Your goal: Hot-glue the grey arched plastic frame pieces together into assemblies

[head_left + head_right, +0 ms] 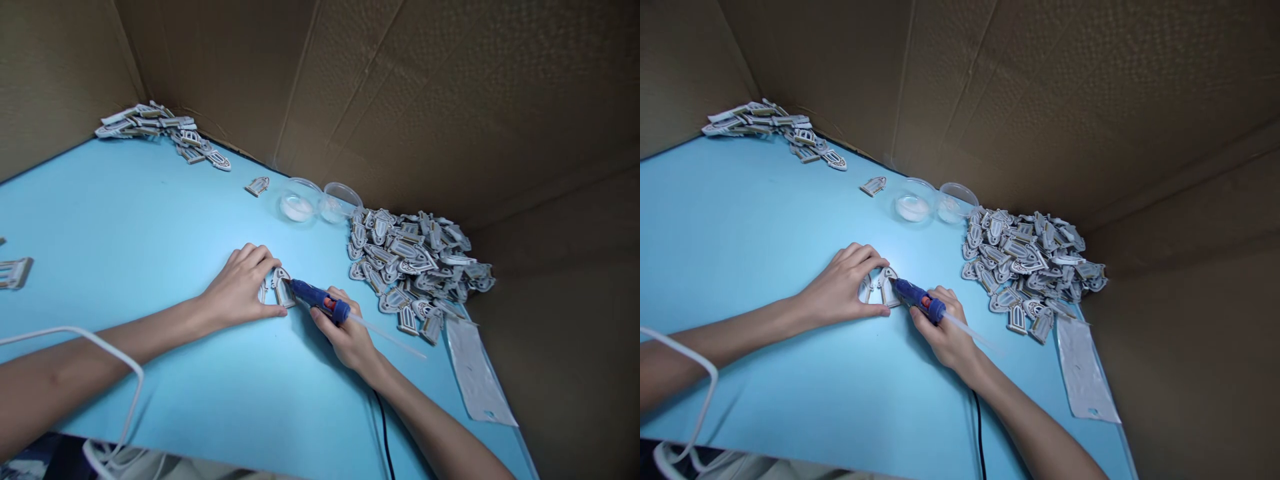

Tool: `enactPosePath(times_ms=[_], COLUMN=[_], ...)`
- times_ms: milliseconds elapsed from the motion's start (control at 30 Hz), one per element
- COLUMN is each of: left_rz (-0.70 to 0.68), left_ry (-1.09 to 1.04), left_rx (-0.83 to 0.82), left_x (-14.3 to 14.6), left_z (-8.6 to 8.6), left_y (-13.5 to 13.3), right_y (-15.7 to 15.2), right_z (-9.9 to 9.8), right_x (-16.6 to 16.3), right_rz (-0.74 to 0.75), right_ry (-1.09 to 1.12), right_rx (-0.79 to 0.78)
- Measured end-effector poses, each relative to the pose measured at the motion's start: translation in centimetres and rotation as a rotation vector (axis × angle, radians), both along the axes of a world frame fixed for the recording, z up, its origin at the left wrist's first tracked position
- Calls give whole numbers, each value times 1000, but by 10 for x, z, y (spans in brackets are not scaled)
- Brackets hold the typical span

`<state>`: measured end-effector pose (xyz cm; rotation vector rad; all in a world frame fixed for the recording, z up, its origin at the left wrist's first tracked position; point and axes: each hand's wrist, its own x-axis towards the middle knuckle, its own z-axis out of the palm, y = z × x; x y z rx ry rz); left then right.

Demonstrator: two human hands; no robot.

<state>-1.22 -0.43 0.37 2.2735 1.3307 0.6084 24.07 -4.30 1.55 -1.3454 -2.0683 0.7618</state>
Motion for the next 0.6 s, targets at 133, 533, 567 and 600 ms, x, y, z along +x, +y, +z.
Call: enactPosePath(times_ms=[133, 533, 567, 600], left_rz=[-7, 11, 24, 40], left_ry=[1, -5, 0, 3], left_rx=[-5, -7, -3, 4], left_x=[0, 1, 2, 3], left_z=[0, 1, 1, 2], left_y=[0, 1, 0, 0], right_y=[-1, -3, -5, -7], right_z=[-1, -3, -4, -6], right_x=[-1, -10, -15, -19], right_rz=[-9, -106, -173, -249], right_ry=[2, 114, 192, 295], right_rx=[6, -50, -48, -32])
